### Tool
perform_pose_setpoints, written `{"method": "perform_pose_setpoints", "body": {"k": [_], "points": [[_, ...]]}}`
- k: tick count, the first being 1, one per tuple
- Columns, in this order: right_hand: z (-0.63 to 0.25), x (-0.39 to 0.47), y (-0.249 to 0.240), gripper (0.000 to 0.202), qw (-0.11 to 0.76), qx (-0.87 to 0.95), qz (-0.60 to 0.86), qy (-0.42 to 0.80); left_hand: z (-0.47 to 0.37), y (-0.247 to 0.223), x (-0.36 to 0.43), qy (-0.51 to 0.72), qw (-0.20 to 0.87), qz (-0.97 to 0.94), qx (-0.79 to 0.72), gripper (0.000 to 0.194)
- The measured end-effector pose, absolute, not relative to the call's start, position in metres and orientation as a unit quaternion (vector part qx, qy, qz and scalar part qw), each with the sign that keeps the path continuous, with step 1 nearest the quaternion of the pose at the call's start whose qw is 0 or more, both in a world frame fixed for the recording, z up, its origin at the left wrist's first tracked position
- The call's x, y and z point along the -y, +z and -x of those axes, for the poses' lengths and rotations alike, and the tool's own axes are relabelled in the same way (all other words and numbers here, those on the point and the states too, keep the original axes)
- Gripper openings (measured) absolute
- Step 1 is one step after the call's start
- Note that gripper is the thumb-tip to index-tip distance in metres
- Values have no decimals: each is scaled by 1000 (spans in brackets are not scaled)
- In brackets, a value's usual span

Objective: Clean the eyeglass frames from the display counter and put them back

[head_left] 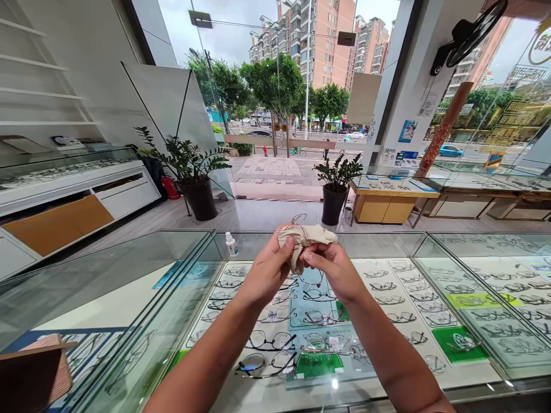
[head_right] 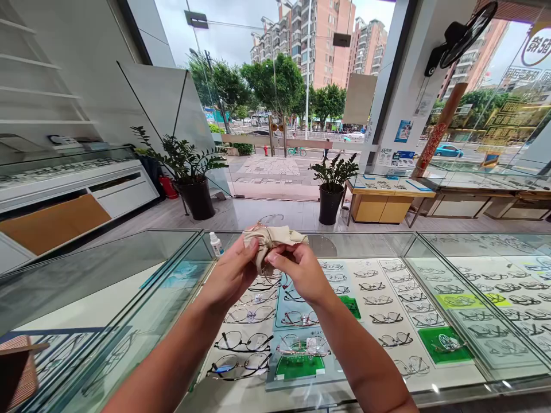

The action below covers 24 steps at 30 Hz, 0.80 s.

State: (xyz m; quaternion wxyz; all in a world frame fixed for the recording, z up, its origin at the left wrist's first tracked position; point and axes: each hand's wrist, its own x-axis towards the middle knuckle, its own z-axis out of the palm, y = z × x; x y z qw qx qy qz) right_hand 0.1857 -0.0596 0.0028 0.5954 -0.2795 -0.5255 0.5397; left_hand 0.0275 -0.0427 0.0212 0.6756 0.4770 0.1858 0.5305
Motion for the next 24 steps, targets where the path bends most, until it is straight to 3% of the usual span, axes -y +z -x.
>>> {"method": "perform_pose_setpoints", "body": {"k": [12,19,24], "points": [[-186,62,6,23,563,579,253,533,-26,20,45,513,644,-518,-233,48],[-177,63,1,34,561,581,260,529,-32,14,43,578,606,-497,-226,44],[-175,68,3,29,552,589,270,524,-26,9,35,590,572,-499,-275,49]]}}
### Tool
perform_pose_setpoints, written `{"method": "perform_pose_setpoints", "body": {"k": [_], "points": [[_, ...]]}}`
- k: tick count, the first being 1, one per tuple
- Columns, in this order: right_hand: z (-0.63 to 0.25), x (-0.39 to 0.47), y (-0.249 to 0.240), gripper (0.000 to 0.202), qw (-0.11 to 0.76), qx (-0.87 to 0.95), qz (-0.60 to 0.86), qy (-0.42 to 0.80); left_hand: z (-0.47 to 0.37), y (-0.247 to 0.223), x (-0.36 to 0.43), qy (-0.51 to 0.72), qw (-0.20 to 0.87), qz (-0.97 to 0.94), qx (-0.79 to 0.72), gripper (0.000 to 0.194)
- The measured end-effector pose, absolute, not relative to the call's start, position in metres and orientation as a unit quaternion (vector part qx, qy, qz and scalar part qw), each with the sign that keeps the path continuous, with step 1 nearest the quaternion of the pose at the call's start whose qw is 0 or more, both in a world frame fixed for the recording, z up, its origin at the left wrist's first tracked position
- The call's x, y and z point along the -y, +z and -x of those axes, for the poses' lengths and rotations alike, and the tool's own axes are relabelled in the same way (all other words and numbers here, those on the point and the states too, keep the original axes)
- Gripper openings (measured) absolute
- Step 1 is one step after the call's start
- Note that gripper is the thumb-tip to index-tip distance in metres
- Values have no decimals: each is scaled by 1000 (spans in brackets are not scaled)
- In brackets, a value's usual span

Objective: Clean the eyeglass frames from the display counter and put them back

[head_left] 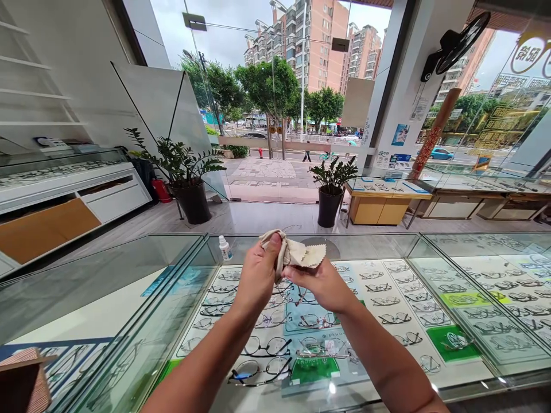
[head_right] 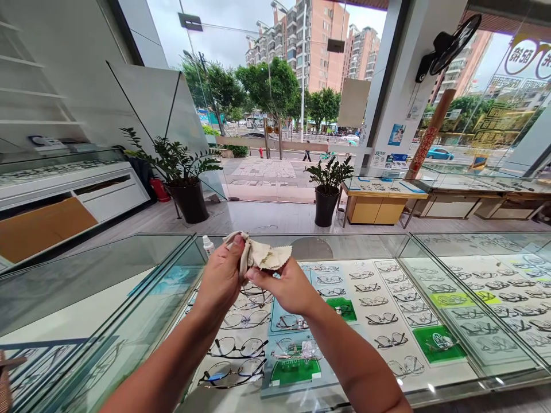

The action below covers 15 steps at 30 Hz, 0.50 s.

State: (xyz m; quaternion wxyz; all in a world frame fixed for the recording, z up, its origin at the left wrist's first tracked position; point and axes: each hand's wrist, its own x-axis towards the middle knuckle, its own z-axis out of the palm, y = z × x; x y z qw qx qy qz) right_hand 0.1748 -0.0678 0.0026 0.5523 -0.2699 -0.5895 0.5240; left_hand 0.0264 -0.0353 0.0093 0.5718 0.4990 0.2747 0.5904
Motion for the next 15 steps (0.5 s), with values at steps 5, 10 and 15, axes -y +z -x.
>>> {"method": "perform_pose_setpoints", "body": {"k": [5,10,15], "points": [[-183,62,5,21,575,534,310,536,-7,27,27,470,634,-578,-206,40],[-177,64,8,28,572,526,303,552,-10,18,23,492,607,-587,-212,38],[-171,71,12,25,579,541,283,540,-14,10,27,553,553,-570,-252,43]]}}
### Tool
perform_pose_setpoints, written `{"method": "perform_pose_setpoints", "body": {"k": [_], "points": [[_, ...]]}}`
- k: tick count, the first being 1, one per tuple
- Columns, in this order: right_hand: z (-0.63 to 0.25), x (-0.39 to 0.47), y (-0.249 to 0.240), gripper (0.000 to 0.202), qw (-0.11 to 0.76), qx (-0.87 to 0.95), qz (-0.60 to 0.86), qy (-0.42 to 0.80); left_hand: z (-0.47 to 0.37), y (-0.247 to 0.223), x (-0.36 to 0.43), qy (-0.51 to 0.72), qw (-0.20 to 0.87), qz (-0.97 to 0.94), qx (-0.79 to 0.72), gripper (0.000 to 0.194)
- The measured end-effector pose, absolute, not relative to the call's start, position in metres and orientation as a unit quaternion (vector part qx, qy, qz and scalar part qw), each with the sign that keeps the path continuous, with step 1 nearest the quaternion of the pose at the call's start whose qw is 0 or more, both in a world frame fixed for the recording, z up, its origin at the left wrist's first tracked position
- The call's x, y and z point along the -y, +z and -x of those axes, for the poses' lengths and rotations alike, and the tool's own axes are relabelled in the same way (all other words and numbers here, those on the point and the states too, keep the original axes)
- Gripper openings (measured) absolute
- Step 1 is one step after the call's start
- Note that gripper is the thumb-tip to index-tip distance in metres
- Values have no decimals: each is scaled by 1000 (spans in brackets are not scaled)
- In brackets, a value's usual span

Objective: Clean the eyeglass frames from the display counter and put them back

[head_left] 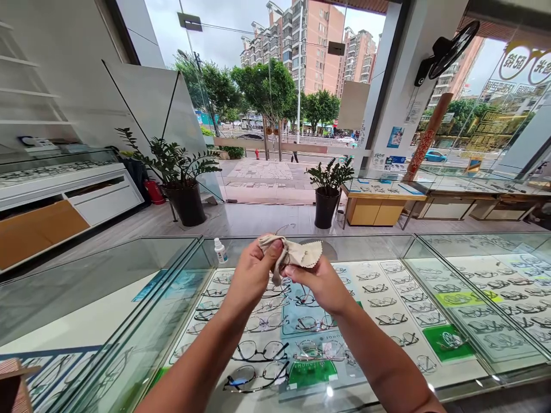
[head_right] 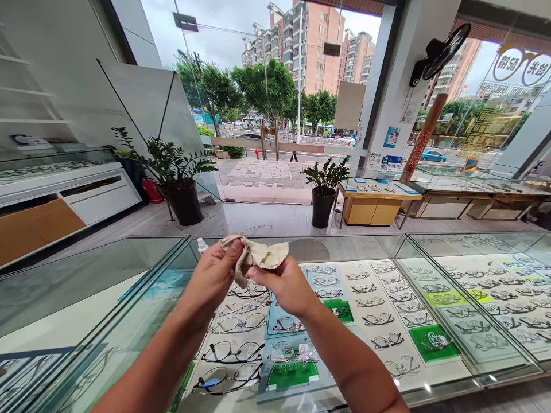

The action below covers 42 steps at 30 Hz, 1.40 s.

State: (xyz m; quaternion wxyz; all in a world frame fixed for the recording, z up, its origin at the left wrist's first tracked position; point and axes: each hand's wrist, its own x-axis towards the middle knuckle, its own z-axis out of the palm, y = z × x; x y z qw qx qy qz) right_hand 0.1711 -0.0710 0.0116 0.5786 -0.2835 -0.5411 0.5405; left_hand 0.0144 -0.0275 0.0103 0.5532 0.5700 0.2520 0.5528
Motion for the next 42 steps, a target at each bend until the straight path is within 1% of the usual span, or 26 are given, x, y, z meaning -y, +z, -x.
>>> {"method": "perform_pose_setpoints", "body": {"k": [2,5,7,11,14,16,20,22,25,29,36,39,42], "points": [[-174,71,12,21,581,535,291,540,-10,18,29,531,573,-576,-242,46],[-180,68,10,19,582,523,309,541,-3,30,28,480,621,-582,-211,40],[-181,67,9,21,586,517,311,541,-3,31,28,466,638,-581,-197,38],[-174,68,7,32,581,539,296,534,-14,18,26,522,612,-553,-219,43],[-169,68,6,27,566,565,290,526,-21,11,25,559,577,-531,-268,51],[-168,66,5,26,569,558,291,530,-21,11,22,550,590,-523,-275,55],[-179,60,5,28,580,533,323,524,-16,19,15,526,645,-499,-242,56],[-188,59,8,26,595,531,328,506,-13,20,10,538,645,-484,-245,56],[-201,60,14,19,637,529,315,463,-8,17,7,548,615,-497,-272,54],[-208,60,18,15,680,504,318,426,-13,11,14,470,623,-560,-279,54],[-195,55,12,20,667,486,299,478,-31,10,40,410,665,-567,-263,54],[-188,57,9,20,655,475,285,514,-37,11,45,424,661,-565,-252,52],[-183,59,7,21,673,445,289,515,-43,10,47,448,662,-544,-254,50]]}}
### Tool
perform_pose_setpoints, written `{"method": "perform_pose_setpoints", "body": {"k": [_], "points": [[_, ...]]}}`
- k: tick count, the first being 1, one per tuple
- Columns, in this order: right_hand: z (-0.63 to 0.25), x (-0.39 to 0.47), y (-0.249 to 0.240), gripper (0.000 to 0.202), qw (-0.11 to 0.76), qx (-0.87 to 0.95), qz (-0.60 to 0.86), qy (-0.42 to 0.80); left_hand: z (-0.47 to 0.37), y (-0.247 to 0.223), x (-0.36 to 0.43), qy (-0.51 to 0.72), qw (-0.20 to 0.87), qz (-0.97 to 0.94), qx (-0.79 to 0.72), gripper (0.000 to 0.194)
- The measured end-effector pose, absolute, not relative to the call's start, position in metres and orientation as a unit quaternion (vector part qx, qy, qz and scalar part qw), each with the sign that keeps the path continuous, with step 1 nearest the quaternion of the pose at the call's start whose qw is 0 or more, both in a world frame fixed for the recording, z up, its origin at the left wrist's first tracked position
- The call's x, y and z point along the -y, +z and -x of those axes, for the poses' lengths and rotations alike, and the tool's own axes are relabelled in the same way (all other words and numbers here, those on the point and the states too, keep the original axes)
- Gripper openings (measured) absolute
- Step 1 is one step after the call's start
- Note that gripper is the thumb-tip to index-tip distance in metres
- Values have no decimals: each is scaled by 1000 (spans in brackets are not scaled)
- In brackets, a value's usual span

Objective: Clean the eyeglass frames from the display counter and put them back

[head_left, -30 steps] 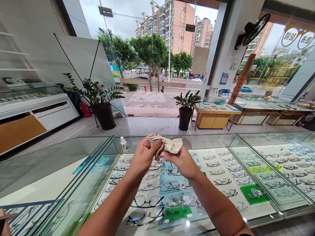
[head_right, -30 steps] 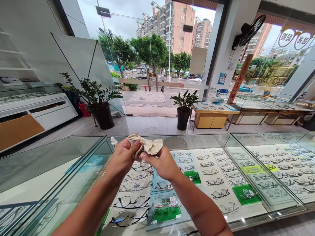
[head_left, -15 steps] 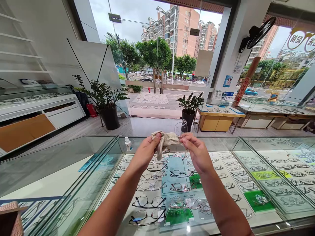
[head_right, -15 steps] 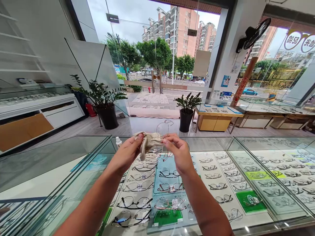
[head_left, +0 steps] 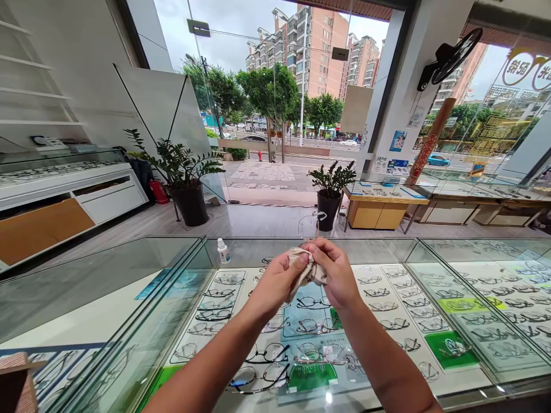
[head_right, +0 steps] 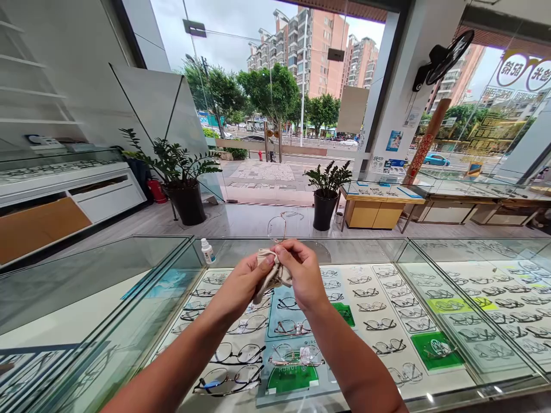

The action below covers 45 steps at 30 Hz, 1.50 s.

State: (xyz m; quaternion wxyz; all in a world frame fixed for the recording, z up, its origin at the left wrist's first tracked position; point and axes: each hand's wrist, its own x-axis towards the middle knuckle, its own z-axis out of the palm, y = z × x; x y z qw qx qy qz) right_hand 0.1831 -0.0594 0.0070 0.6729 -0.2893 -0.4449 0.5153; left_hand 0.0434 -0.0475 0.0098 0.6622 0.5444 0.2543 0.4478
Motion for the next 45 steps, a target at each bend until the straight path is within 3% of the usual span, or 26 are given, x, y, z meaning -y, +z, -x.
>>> {"method": "perform_pose_setpoints", "body": {"k": [9,16,21,31,39,45], "points": [[-184,63,8,25,725,430,304,445,-49,-2,42,437,646,-563,-273,52],[-183,61,10,29,735,387,285,478,-47,-1,47,431,691,-530,-236,52],[-183,62,10,28,728,382,286,493,-49,-2,46,436,672,-552,-231,57],[-174,66,5,22,705,421,246,515,-54,-5,54,526,608,-536,-257,48],[-182,65,8,16,707,451,248,485,-35,10,45,420,681,-555,-228,46],[-178,63,0,10,698,513,239,440,-44,0,49,507,619,-549,-242,49]]}}
